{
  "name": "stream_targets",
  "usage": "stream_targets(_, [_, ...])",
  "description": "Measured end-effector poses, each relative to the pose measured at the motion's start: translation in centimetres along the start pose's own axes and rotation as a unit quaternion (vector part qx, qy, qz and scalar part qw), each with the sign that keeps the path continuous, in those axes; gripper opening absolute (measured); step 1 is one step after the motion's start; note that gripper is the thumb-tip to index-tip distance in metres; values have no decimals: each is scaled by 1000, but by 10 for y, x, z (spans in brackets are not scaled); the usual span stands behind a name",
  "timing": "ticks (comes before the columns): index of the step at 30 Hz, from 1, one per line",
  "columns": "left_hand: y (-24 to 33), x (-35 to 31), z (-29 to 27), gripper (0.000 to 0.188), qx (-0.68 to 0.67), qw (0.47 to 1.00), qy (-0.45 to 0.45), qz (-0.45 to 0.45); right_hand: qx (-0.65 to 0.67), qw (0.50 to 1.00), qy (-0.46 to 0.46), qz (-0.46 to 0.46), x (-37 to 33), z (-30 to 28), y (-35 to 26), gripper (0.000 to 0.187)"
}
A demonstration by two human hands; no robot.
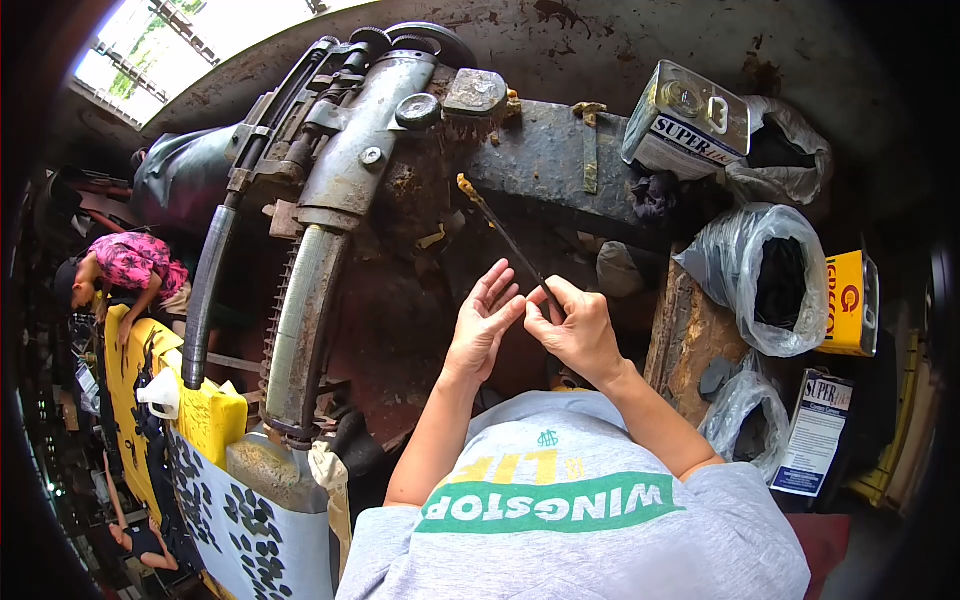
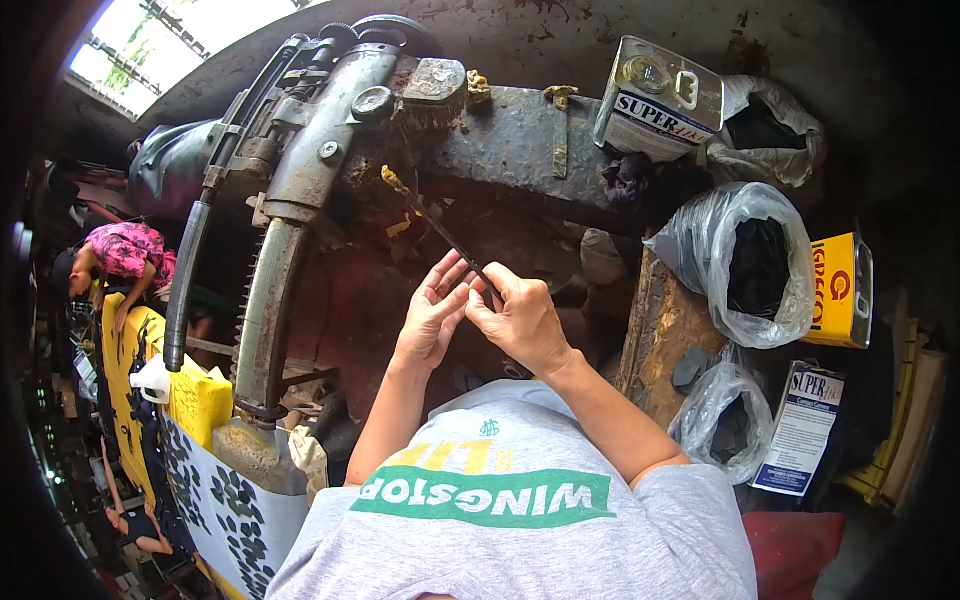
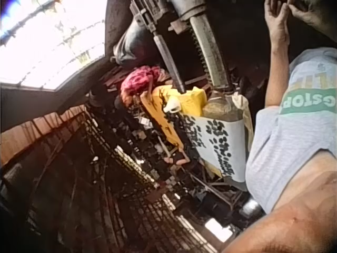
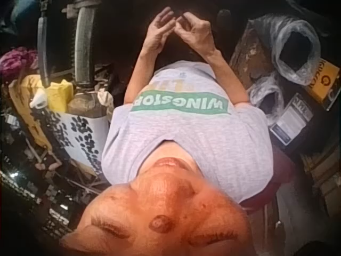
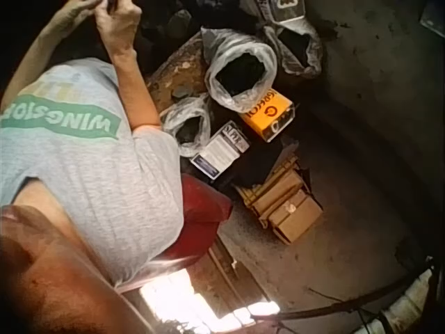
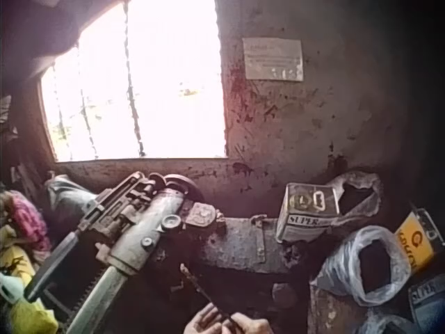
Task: Assembling a T-handle tool by applying adhesive to a metal rod and inserting it into a handle grip.
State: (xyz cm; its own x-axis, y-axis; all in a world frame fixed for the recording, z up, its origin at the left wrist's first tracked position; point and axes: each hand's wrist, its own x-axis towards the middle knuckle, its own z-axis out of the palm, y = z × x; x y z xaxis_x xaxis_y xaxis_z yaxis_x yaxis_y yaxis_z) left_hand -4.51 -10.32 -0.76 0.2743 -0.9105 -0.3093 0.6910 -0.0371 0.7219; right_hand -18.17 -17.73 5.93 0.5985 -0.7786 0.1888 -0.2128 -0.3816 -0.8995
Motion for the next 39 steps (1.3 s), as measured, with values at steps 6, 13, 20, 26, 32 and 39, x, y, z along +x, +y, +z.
stream_targets(6, [5,-3,8,79,23,1000,11,-5,-12,1000,5,7,1,-1,2,10])
stream_targets(13, [5,-4,8,78,59,998,9,9,-10,1000,-9,20,1,-2,2,16])
stream_targets(20, [5,-5,5,74,12,1000,-4,-12,0,1000,4,20,1,-5,2,13])
stream_targets(26, [8,-9,-1,63,-123,990,-65,-24,136,985,-30,99,3,-10,10,8])
stream_targets(32, [11,-14,-8,86,-162,983,-75,-41,127,980,-20,149,6,-19,14,17])
stream_targets(39, [17,-20,-6,93,-175,980,-89,-20,95,986,-27,137,6,-16,18,13])
